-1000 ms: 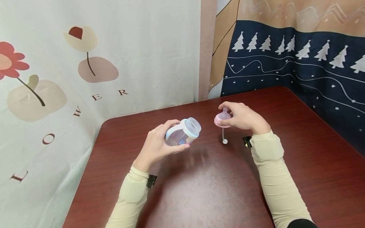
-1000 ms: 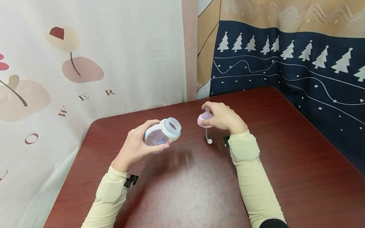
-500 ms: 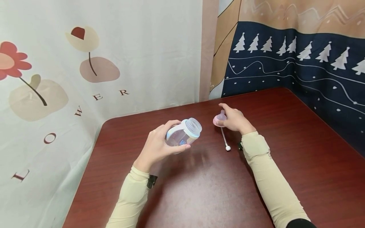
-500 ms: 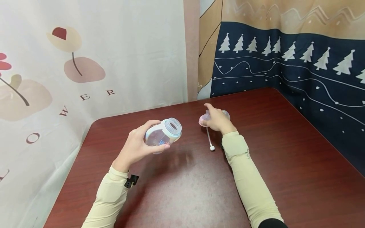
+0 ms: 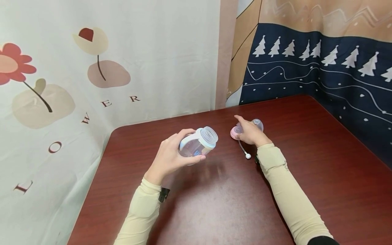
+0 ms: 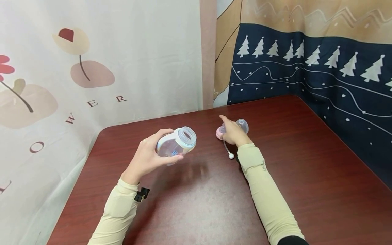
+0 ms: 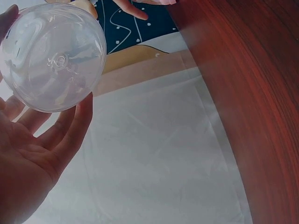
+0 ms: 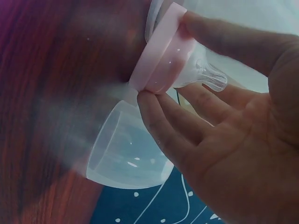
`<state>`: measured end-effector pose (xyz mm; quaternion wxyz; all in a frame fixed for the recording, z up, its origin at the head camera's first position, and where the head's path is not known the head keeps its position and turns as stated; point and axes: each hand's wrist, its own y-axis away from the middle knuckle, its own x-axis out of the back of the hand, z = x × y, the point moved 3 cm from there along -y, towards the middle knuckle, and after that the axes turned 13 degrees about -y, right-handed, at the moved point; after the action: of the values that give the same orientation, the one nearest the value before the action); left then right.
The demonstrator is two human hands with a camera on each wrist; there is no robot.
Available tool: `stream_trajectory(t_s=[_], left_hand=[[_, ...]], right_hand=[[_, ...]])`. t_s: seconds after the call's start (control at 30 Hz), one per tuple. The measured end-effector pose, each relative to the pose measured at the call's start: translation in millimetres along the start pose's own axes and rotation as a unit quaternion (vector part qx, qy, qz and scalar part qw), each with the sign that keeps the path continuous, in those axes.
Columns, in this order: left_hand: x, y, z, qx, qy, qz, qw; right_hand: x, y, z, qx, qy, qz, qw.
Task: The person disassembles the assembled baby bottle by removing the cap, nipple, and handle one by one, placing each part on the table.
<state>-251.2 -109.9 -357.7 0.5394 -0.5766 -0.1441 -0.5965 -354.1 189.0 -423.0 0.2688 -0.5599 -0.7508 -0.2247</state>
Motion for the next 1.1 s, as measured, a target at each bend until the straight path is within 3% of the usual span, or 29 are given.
stream_trajectory(t_s=[0.5,0.73,0.93,1.1], left_hand=[[3.5,0.4,-0.2,0.001,0.019,0.019,0.9996],[8.2,-0.6,1.3,0.006,0.044,0.044,0.9980],[11.1,-0.1,0.3,0.022,0.064,0.061,0.9959],[10.6,1.2,0.1,0.026,0.083,0.066,0.9941]], right_hand=[[10.9,7.2,-9.9,0.021,-0.029,-0.001,0.9994],[15.2,17.4,-41.6,0.046,-0.064,-0.005,0.9969],[8.1,35.3,-80.4,0.088,-0.090,-0.059,0.9903],[-6.7,44.6,-99.8,0.119,-0.138,-0.140,0.9733]])
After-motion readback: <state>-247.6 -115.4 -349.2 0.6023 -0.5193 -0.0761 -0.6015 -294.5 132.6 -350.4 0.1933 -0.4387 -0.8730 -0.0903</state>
